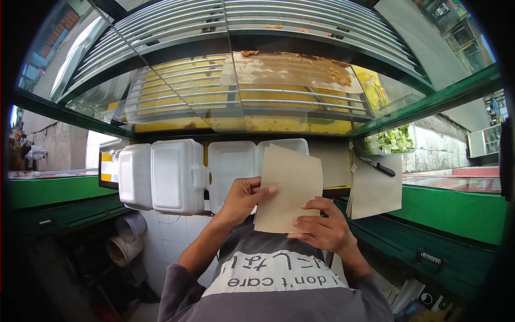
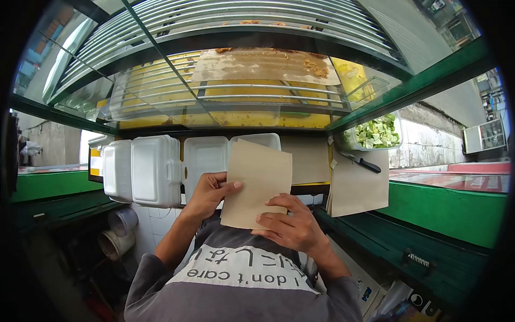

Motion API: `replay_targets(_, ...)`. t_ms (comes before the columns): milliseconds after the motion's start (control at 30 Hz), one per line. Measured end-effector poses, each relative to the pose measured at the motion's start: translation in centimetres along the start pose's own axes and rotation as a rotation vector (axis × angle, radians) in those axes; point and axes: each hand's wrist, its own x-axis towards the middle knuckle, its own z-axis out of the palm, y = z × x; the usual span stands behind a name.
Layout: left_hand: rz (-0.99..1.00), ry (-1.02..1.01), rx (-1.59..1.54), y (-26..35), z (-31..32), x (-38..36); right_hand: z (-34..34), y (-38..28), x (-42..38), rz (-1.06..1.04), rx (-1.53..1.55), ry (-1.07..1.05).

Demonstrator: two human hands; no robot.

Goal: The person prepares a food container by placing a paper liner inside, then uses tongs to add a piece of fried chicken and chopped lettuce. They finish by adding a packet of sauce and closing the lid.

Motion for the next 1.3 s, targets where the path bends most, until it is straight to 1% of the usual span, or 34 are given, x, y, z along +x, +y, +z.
replay_targets(33,0.046,0.039,-0.029,0.1,0.2,-0.2,-0.3,-0.2,0.4,0.085,-0.050,0.082)
replay_targets(67,0.093,0.080,-0.060,0.1,0.3,-0.4,0.2,0.4,-0.1,0.194,-0.081,0.243)
replay_targets(100,0.094,0.082,-0.061,-0.1,0.3,-0.5,0.8,0.8,-0.2,0.192,-0.080,0.241)
replay_targets(167,0.157,0.111,-0.107,-0.3,0.4,-0.8,1.9,1.3,-0.2,0.728,0.377,0.571)
replay_targets(200,0.158,0.111,-0.108,-0.5,0.4,-0.8,2.3,1.7,-0.7,0.792,0.703,0.583)
replay_targets(233,0.168,0.118,-0.089,-0.8,0.4,-0.7,2.5,1.8,-0.7,0.793,0.703,0.584)
replay_targets(300,0.176,0.121,-0.069,-1.1,0.6,-0.6,3.0,1.7,-0.7,0.890,0.640,0.504)
replay_targets(367,0.208,0.178,0.004,-1.4,1.0,-0.3,3.1,2.1,-1.0,0.907,0.583,0.488)
replay_targets(433,0.197,0.190,0.015,-2.0,1.1,0.1,3.0,2.2,-0.9,0.921,0.529,0.468)
replay_targets(500,0.186,0.202,0.025,-2.2,1.3,0.2,2.7,2.2,-0.7,0.928,0.640,0.501)
replay_targets(633,0.188,0.189,-0.012,-2.1,2.1,0.4,3.1,2.7,-1.0,0.918,0.617,0.563)
replay_targets(700,0.200,0.184,-0.013,-2.2,2.2,0.4,3.5,2.9,-0.8,0.865,0.641,0.667)
replay_targets(733,0.209,0.188,0.012,-2.3,2.1,0.5,3.5,3.0,-1.0,0.864,0.640,0.668)
replay_targets(800,0.220,0.191,0.038,-2.5,1.9,0.6,3.4,3.3,-1.6,0.976,0.602,0.689)
replay_targets(933,0.220,0.164,0.027,-2.5,2.0,0.8,3.2,3.3,-2.1,0.903,0.663,0.650)
replay_targets(1000,0.228,0.156,0.035,-1.8,2.7,0.5,3.4,3.3,-2.3,0.890,0.546,0.515)
replay_targets(1033,0.239,0.166,0.047,-1.1,3.2,0.2,3.3,3.4,-2.2,0.890,0.545,0.518)
replay_targets(1100,0.248,0.169,0.060,-0.9,3.4,0.0,3.0,3.6,-1.8,0.605,0.022,0.324)
replay_targets(1200,0.247,0.171,0.061,-2.1,2.8,-0.2,3.1,4.0,-2.3,0.554,-0.039,0.369)
replay_targets(1233,0.261,0.174,0.115,-2.5,2.5,-0.1,3.0,3.9,-2.3,0.557,-0.043,0.367)
replay_targets(1300,0.273,0.177,0.168,-3.0,2.1,-0.2,2.9,3.7,-2.2,0.560,0.017,0.415)
